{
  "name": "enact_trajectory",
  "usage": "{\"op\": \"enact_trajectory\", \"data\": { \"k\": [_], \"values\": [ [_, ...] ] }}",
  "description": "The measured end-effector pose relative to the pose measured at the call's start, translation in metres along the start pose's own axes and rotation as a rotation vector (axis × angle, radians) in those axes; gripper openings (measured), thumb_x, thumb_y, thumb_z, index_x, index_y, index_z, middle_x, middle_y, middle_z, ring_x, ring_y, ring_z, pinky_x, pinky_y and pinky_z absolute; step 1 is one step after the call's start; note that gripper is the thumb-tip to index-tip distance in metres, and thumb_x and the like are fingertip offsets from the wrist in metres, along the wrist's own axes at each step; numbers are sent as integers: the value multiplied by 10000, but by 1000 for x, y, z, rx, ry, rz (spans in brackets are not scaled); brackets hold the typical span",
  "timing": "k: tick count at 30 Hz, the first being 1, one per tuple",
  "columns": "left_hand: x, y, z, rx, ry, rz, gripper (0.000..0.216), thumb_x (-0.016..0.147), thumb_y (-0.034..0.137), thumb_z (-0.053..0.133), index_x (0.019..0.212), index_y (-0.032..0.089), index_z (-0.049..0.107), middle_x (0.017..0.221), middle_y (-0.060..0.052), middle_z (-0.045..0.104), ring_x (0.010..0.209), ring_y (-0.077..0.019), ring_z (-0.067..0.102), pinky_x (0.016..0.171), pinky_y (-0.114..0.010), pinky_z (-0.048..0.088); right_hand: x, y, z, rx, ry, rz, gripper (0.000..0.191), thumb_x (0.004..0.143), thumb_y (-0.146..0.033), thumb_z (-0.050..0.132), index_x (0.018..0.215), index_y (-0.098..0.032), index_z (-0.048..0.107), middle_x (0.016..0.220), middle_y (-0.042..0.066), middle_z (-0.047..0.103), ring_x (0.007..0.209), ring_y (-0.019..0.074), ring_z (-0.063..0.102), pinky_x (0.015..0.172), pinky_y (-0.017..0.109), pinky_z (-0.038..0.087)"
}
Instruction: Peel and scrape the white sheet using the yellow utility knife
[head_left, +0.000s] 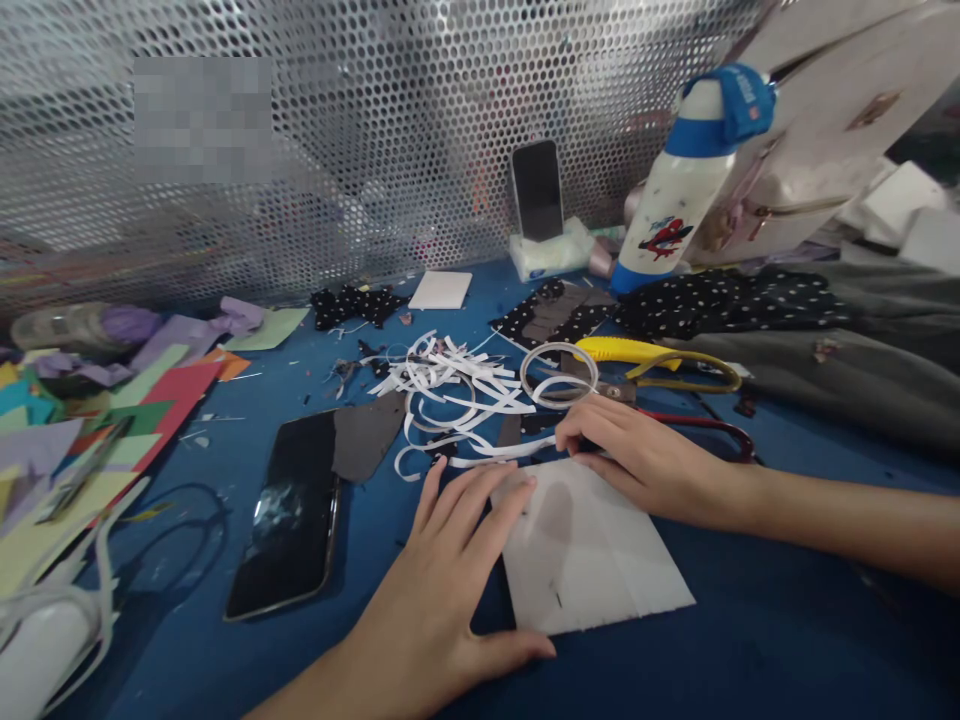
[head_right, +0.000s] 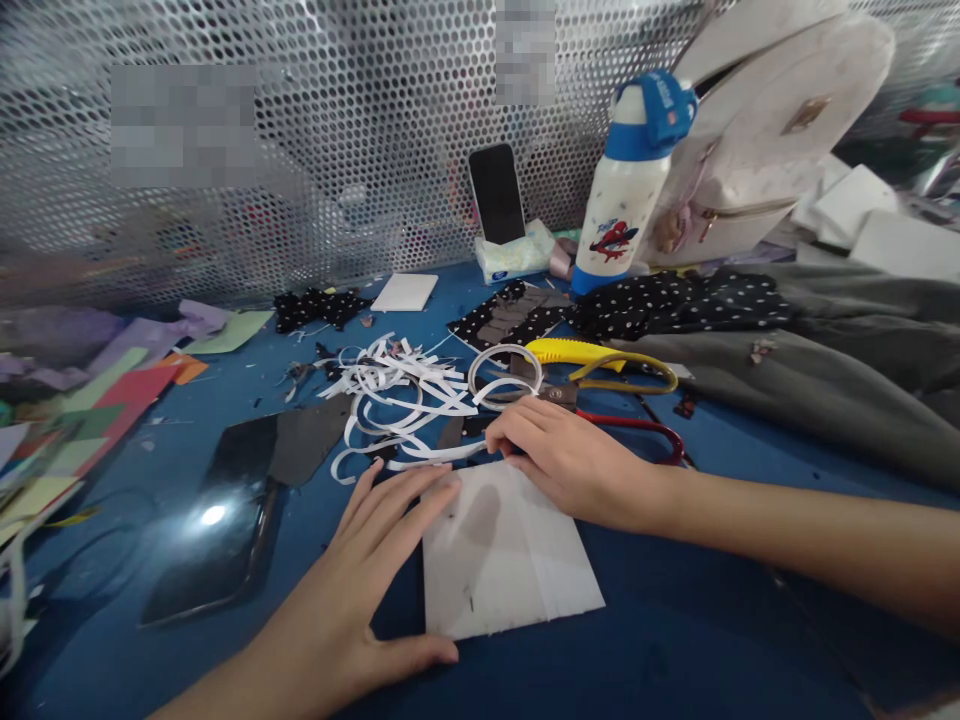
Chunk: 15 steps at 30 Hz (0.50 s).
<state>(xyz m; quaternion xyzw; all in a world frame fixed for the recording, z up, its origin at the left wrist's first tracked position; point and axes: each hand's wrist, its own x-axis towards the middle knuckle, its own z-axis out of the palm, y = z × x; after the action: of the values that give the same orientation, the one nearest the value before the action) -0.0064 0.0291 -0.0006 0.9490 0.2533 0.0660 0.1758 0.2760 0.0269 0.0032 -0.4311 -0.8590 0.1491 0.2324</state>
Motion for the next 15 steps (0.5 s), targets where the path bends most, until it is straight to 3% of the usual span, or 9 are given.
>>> {"op": "enact_trajectory", "data": {
  "k": [6,15],
  "values": [
    [0,0,1,-8,4,-5,983,877,684,626,1625,299,119,1635,-96,321,1473,-390,340,1205,-702,143,1,3,4,-29,45,-19,162,980,-79,436,981,-194,549,957,83,648,907,225,584,758,363,507],
    [-1,1,2,8,34,-12,1003,866,699,628,1628,316,100,1634,-92,322,1461,-389,357,1207,-696,152,-5,6,9,-98,112,-201,147,1018,-114,447,1016,-186,576,967,85,645,917,212,558,787,349,505]
  ]
}}
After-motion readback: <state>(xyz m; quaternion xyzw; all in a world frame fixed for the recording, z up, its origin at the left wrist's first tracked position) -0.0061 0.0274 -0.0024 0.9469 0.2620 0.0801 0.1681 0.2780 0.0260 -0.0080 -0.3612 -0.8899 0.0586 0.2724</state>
